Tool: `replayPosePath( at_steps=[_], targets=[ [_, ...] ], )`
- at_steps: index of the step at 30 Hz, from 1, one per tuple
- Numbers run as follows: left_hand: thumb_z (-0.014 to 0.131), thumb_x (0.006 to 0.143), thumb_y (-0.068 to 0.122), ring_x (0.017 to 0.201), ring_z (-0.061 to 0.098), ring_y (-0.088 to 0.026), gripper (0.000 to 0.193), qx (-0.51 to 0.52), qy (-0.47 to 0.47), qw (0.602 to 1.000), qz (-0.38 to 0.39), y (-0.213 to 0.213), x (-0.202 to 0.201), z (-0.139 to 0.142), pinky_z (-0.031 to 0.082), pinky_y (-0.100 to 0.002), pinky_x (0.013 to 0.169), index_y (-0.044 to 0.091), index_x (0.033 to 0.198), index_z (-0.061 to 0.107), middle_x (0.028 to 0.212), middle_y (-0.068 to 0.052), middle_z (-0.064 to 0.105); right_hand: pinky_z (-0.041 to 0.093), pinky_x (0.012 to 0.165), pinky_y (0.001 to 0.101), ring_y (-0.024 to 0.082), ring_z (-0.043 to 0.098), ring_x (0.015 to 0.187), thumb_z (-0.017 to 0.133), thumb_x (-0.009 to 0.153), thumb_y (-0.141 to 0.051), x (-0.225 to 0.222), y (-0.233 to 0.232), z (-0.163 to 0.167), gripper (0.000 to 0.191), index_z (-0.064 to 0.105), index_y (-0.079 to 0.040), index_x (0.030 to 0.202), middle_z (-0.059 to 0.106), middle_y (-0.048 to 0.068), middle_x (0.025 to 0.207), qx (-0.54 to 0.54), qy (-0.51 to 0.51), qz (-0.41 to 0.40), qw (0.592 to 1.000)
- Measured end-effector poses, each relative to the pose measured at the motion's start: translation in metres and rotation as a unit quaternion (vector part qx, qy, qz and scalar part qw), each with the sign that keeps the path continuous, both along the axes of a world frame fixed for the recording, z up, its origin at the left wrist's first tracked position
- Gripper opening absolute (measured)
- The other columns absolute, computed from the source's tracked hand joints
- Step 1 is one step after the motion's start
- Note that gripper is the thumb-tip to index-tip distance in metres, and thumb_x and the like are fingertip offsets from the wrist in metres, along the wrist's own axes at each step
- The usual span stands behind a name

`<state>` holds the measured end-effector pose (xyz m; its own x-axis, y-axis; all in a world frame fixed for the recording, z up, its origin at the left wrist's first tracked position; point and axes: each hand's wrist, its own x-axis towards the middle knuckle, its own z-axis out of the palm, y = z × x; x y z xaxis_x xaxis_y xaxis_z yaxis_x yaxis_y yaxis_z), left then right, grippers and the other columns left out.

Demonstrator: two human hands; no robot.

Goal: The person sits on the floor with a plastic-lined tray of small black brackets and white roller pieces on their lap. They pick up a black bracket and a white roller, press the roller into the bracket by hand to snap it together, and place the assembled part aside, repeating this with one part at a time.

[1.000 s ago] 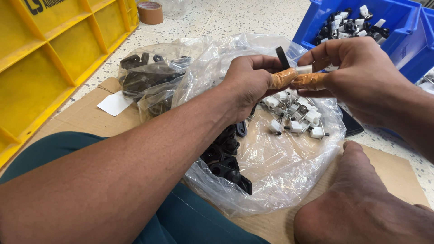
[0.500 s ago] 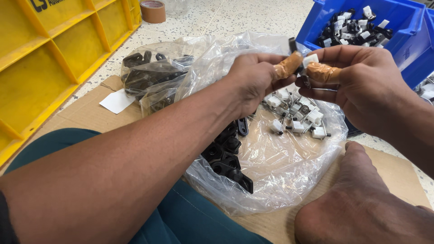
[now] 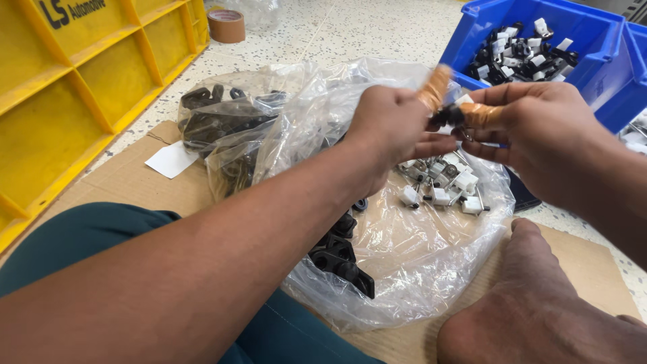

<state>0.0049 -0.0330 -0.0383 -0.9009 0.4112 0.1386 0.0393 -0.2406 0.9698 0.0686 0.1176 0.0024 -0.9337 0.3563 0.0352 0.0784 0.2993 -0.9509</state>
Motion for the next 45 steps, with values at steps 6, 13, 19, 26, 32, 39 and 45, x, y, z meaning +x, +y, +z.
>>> replayPosePath(
  at_steps=[6,13,19,26,32,39,45],
  targets=[
    [0.049,0.102,0.008,0.086,0.073,-0.024,0.028,0.078,-0.212,0.97,-0.092,-0.003,-0.011,-0.007,0.068,-0.026,0.074,-0.014,0.117,0.053,0.105,-0.022,0.063,0.061,0.08,0.0302,0.016,0.072,0.088,0.066,0.095,-0.001,0.0,0.001,-0.01,0.019,0.068,0.003,0.114,0.074,0.011,0.102,0.088,0.095,0.046,0.991],
    [0.055,0.095,0.003,0.084,0.074,-0.021,0.025,0.109,-0.243,0.949,-0.17,0.001,-0.026,-0.016,0.068,-0.027,0.075,-0.01,0.116,0.062,0.101,-0.018,0.07,0.062,0.079,0.0266,0.015,0.073,0.086,0.068,0.094,0.0,0.006,-0.009,-0.011,0.02,0.07,0.003,0.114,0.076,0.012,0.102,0.186,0.115,0.047,0.975],
    [0.065,0.09,-0.004,0.086,0.079,-0.022,0.027,-0.032,0.104,0.994,-0.011,-0.002,-0.024,-0.016,0.071,-0.028,0.072,-0.008,0.115,0.07,0.107,-0.019,0.076,0.061,0.071,0.03,0.017,0.069,0.079,0.054,0.098,0.002,0.0,-0.026,0.002,0.025,0.068,0.0,0.118,0.072,0.014,0.101,0.059,0.034,-0.079,0.995],
    [0.058,0.092,-0.005,0.094,0.068,-0.021,0.031,0.115,-0.074,0.99,-0.03,0.001,-0.025,-0.021,0.063,-0.026,0.074,-0.003,0.12,0.07,0.109,-0.016,0.07,0.059,0.084,0.0306,0.017,0.067,0.093,0.057,0.101,-0.007,0.005,-0.015,-0.005,0.024,0.064,0.003,0.121,0.067,0.014,0.11,-0.009,0.038,0.052,0.998],
    [0.052,0.097,-0.003,0.099,0.071,-0.026,0.029,0.186,-0.163,0.964,-0.103,-0.004,-0.021,-0.017,0.067,-0.027,0.086,-0.009,0.124,0.056,0.112,-0.022,0.064,0.056,0.097,0.0287,0.016,0.061,0.107,0.049,0.103,-0.01,-0.009,0.009,-0.009,0.031,0.06,0.0,0.13,0.059,0.014,0.121,-0.187,-0.04,0.045,0.981],
    [0.046,0.102,0.008,0.096,0.073,-0.025,0.029,0.093,-0.19,0.967,-0.142,0.004,-0.012,-0.012,0.068,-0.029,0.08,-0.011,0.119,0.06,0.111,-0.021,0.066,0.054,0.092,0.0261,0.011,0.062,0.103,0.052,0.104,-0.024,-0.028,0.016,0.005,0.031,0.061,-0.004,0.126,0.062,0.007,0.118,-0.079,-0.063,0.076,0.992],
    [0.052,0.102,0.005,0.091,0.075,-0.028,0.024,0.159,-0.19,0.961,-0.123,0.005,-0.017,-0.011,0.069,-0.03,0.079,-0.013,0.115,0.06,0.108,-0.024,0.068,0.054,0.085,0.0296,0.013,0.059,0.097,0.053,0.109,-0.031,-0.015,0.01,-0.002,0.034,0.061,-0.004,0.129,0.063,0.006,0.115,-0.097,-0.032,0.105,0.989]
  ],
)
